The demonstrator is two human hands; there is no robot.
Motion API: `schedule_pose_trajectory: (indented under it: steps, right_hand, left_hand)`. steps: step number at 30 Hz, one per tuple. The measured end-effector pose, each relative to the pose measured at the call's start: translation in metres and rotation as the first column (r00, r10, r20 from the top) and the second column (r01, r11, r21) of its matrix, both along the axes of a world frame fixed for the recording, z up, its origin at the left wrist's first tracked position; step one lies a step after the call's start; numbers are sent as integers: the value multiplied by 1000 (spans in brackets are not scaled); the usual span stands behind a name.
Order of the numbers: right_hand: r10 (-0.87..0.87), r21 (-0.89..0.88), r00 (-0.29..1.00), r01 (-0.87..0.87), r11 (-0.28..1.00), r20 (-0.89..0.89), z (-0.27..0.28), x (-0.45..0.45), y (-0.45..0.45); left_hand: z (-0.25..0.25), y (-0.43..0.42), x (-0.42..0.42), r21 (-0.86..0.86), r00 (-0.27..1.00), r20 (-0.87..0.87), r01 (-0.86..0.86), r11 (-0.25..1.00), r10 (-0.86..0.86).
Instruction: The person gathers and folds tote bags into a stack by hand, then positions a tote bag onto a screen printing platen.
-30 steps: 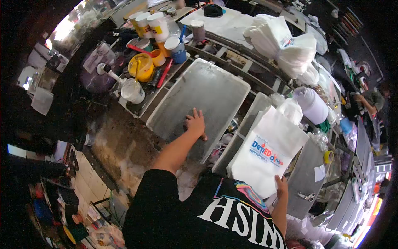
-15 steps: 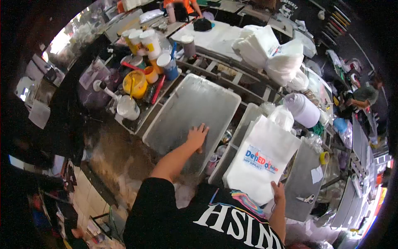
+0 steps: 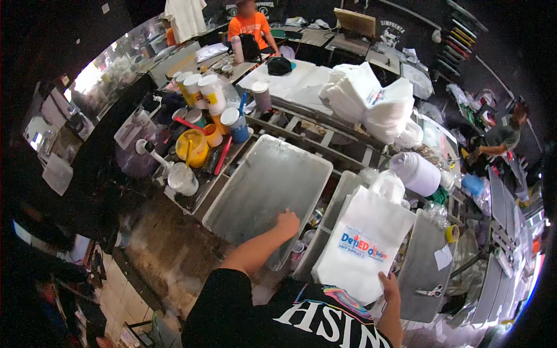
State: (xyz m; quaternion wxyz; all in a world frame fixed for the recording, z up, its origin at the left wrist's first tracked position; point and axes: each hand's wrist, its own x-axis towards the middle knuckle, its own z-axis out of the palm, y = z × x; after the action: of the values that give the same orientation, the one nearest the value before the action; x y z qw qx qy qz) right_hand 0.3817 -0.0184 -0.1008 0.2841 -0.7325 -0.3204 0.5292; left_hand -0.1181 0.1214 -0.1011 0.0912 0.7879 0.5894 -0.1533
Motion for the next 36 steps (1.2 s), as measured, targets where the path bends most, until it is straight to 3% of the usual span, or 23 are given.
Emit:
schedule_pose_trajectory:
  steps: [2, 6, 9, 11, 14, 19, 21, 23, 24, 26, 27, 28, 29, 30, 31, 32, 33, 34, 35, 36]
  right_hand:
    - [12, 37, 1000, -11, 999, -11, -22, 12, -1]
    - [15, 37, 999, -16, 999, 44, -28, 16, -1]
    - [0, 16, 998, -1, 1000, 65, -37, 18, -3]
    - [-14, 14, 998, 14, 1000, 64, -31, 15, -1]
    - [7, 0, 997, -7, 1000, 78, -26, 13, -1]
    - [-36, 24, 998, 34, 999, 60, -24, 8, -4]
    - [-53, 23, 996, 51, 998, 74, -18, 6, -4]
    - [-40, 28, 996, 38, 999, 86, -27, 10, -3]
    - [-77, 32, 993, 74, 997, 86, -27, 8, -4]
    - [49, 28, 981, -55, 998, 187, -17, 10, -3]
    - [94, 70, 993, -99, 993, 70, -38, 19, 0]
    - [118, 16, 962, -126, 992, 247, 38, -11, -2]
    - [89, 77, 996, -91, 993, 23, -54, 21, -3]
    - [56, 47, 998, -54, 997, -32, -24, 10, -1]
    - [120, 50, 989, -125, 991, 86, -17, 10, 1]
    - [86, -37, 989, -82, 996, 120, 11, 1, -1]
    - [85, -107, 954, -57, 993, 286, 27, -4, -1]
    - [84, -25, 970, -81, 996, 227, -34, 11, 2]
    - [84, -1, 995, -84, 996, 46, -71, 20, 3]
    - [66, -15, 995, -65, 998, 78, -47, 15, 0]
  left_hand:
    - [-2, 2, 6, 17, 994, 45, -103, 995, 102]
    - [24, 0, 11, 10, 1000, 11, -2, 1000, 1]
    - [22, 3, 15, -14, 996, -15, -87, 996, 87]
    - [17, 13, 14, -143, 977, 20, -208, 968, 213]
    - [17, 12, 14, -82, 995, 7, -96, 992, 97]
    - [-3, 14, 8, -52, 985, 104, -130, 990, 135]
    - [7, 11, 7, -6, 975, 171, -144, 990, 143]
    - [54, 2, 11, -72, 967, 150, -199, 977, 208]
    - [52, 0, 9, -27, 965, 165, -202, 979, 203]
    - [23, -7, -2, 78, 982, 171, -91, 993, 77]
    - [35, -7, -5, -80, 995, 74, -59, 995, 65]
    - [5, -10, -25, 129, 983, 155, 76, 989, -96]
    - [36, -4, -24, -69, 995, 94, -17, 997, 23]
    - [50, 3, -30, -171, 980, 106, -151, 974, 171]
    - [48, 19, -47, -273, 989, 40, -124, 954, 140]
    - [44, 23, -63, -230, 972, -35, -235, 944, 233]
    - [68, 14, -68, -108, 969, -40, -248, 963, 245]
    - [52, 22, -88, -180, 948, -27, -318, 931, 318]
    - [40, 26, -104, -193, 936, -51, -350, 916, 347]
    - [24, 25, -113, -208, 928, -87, -373, 904, 363]
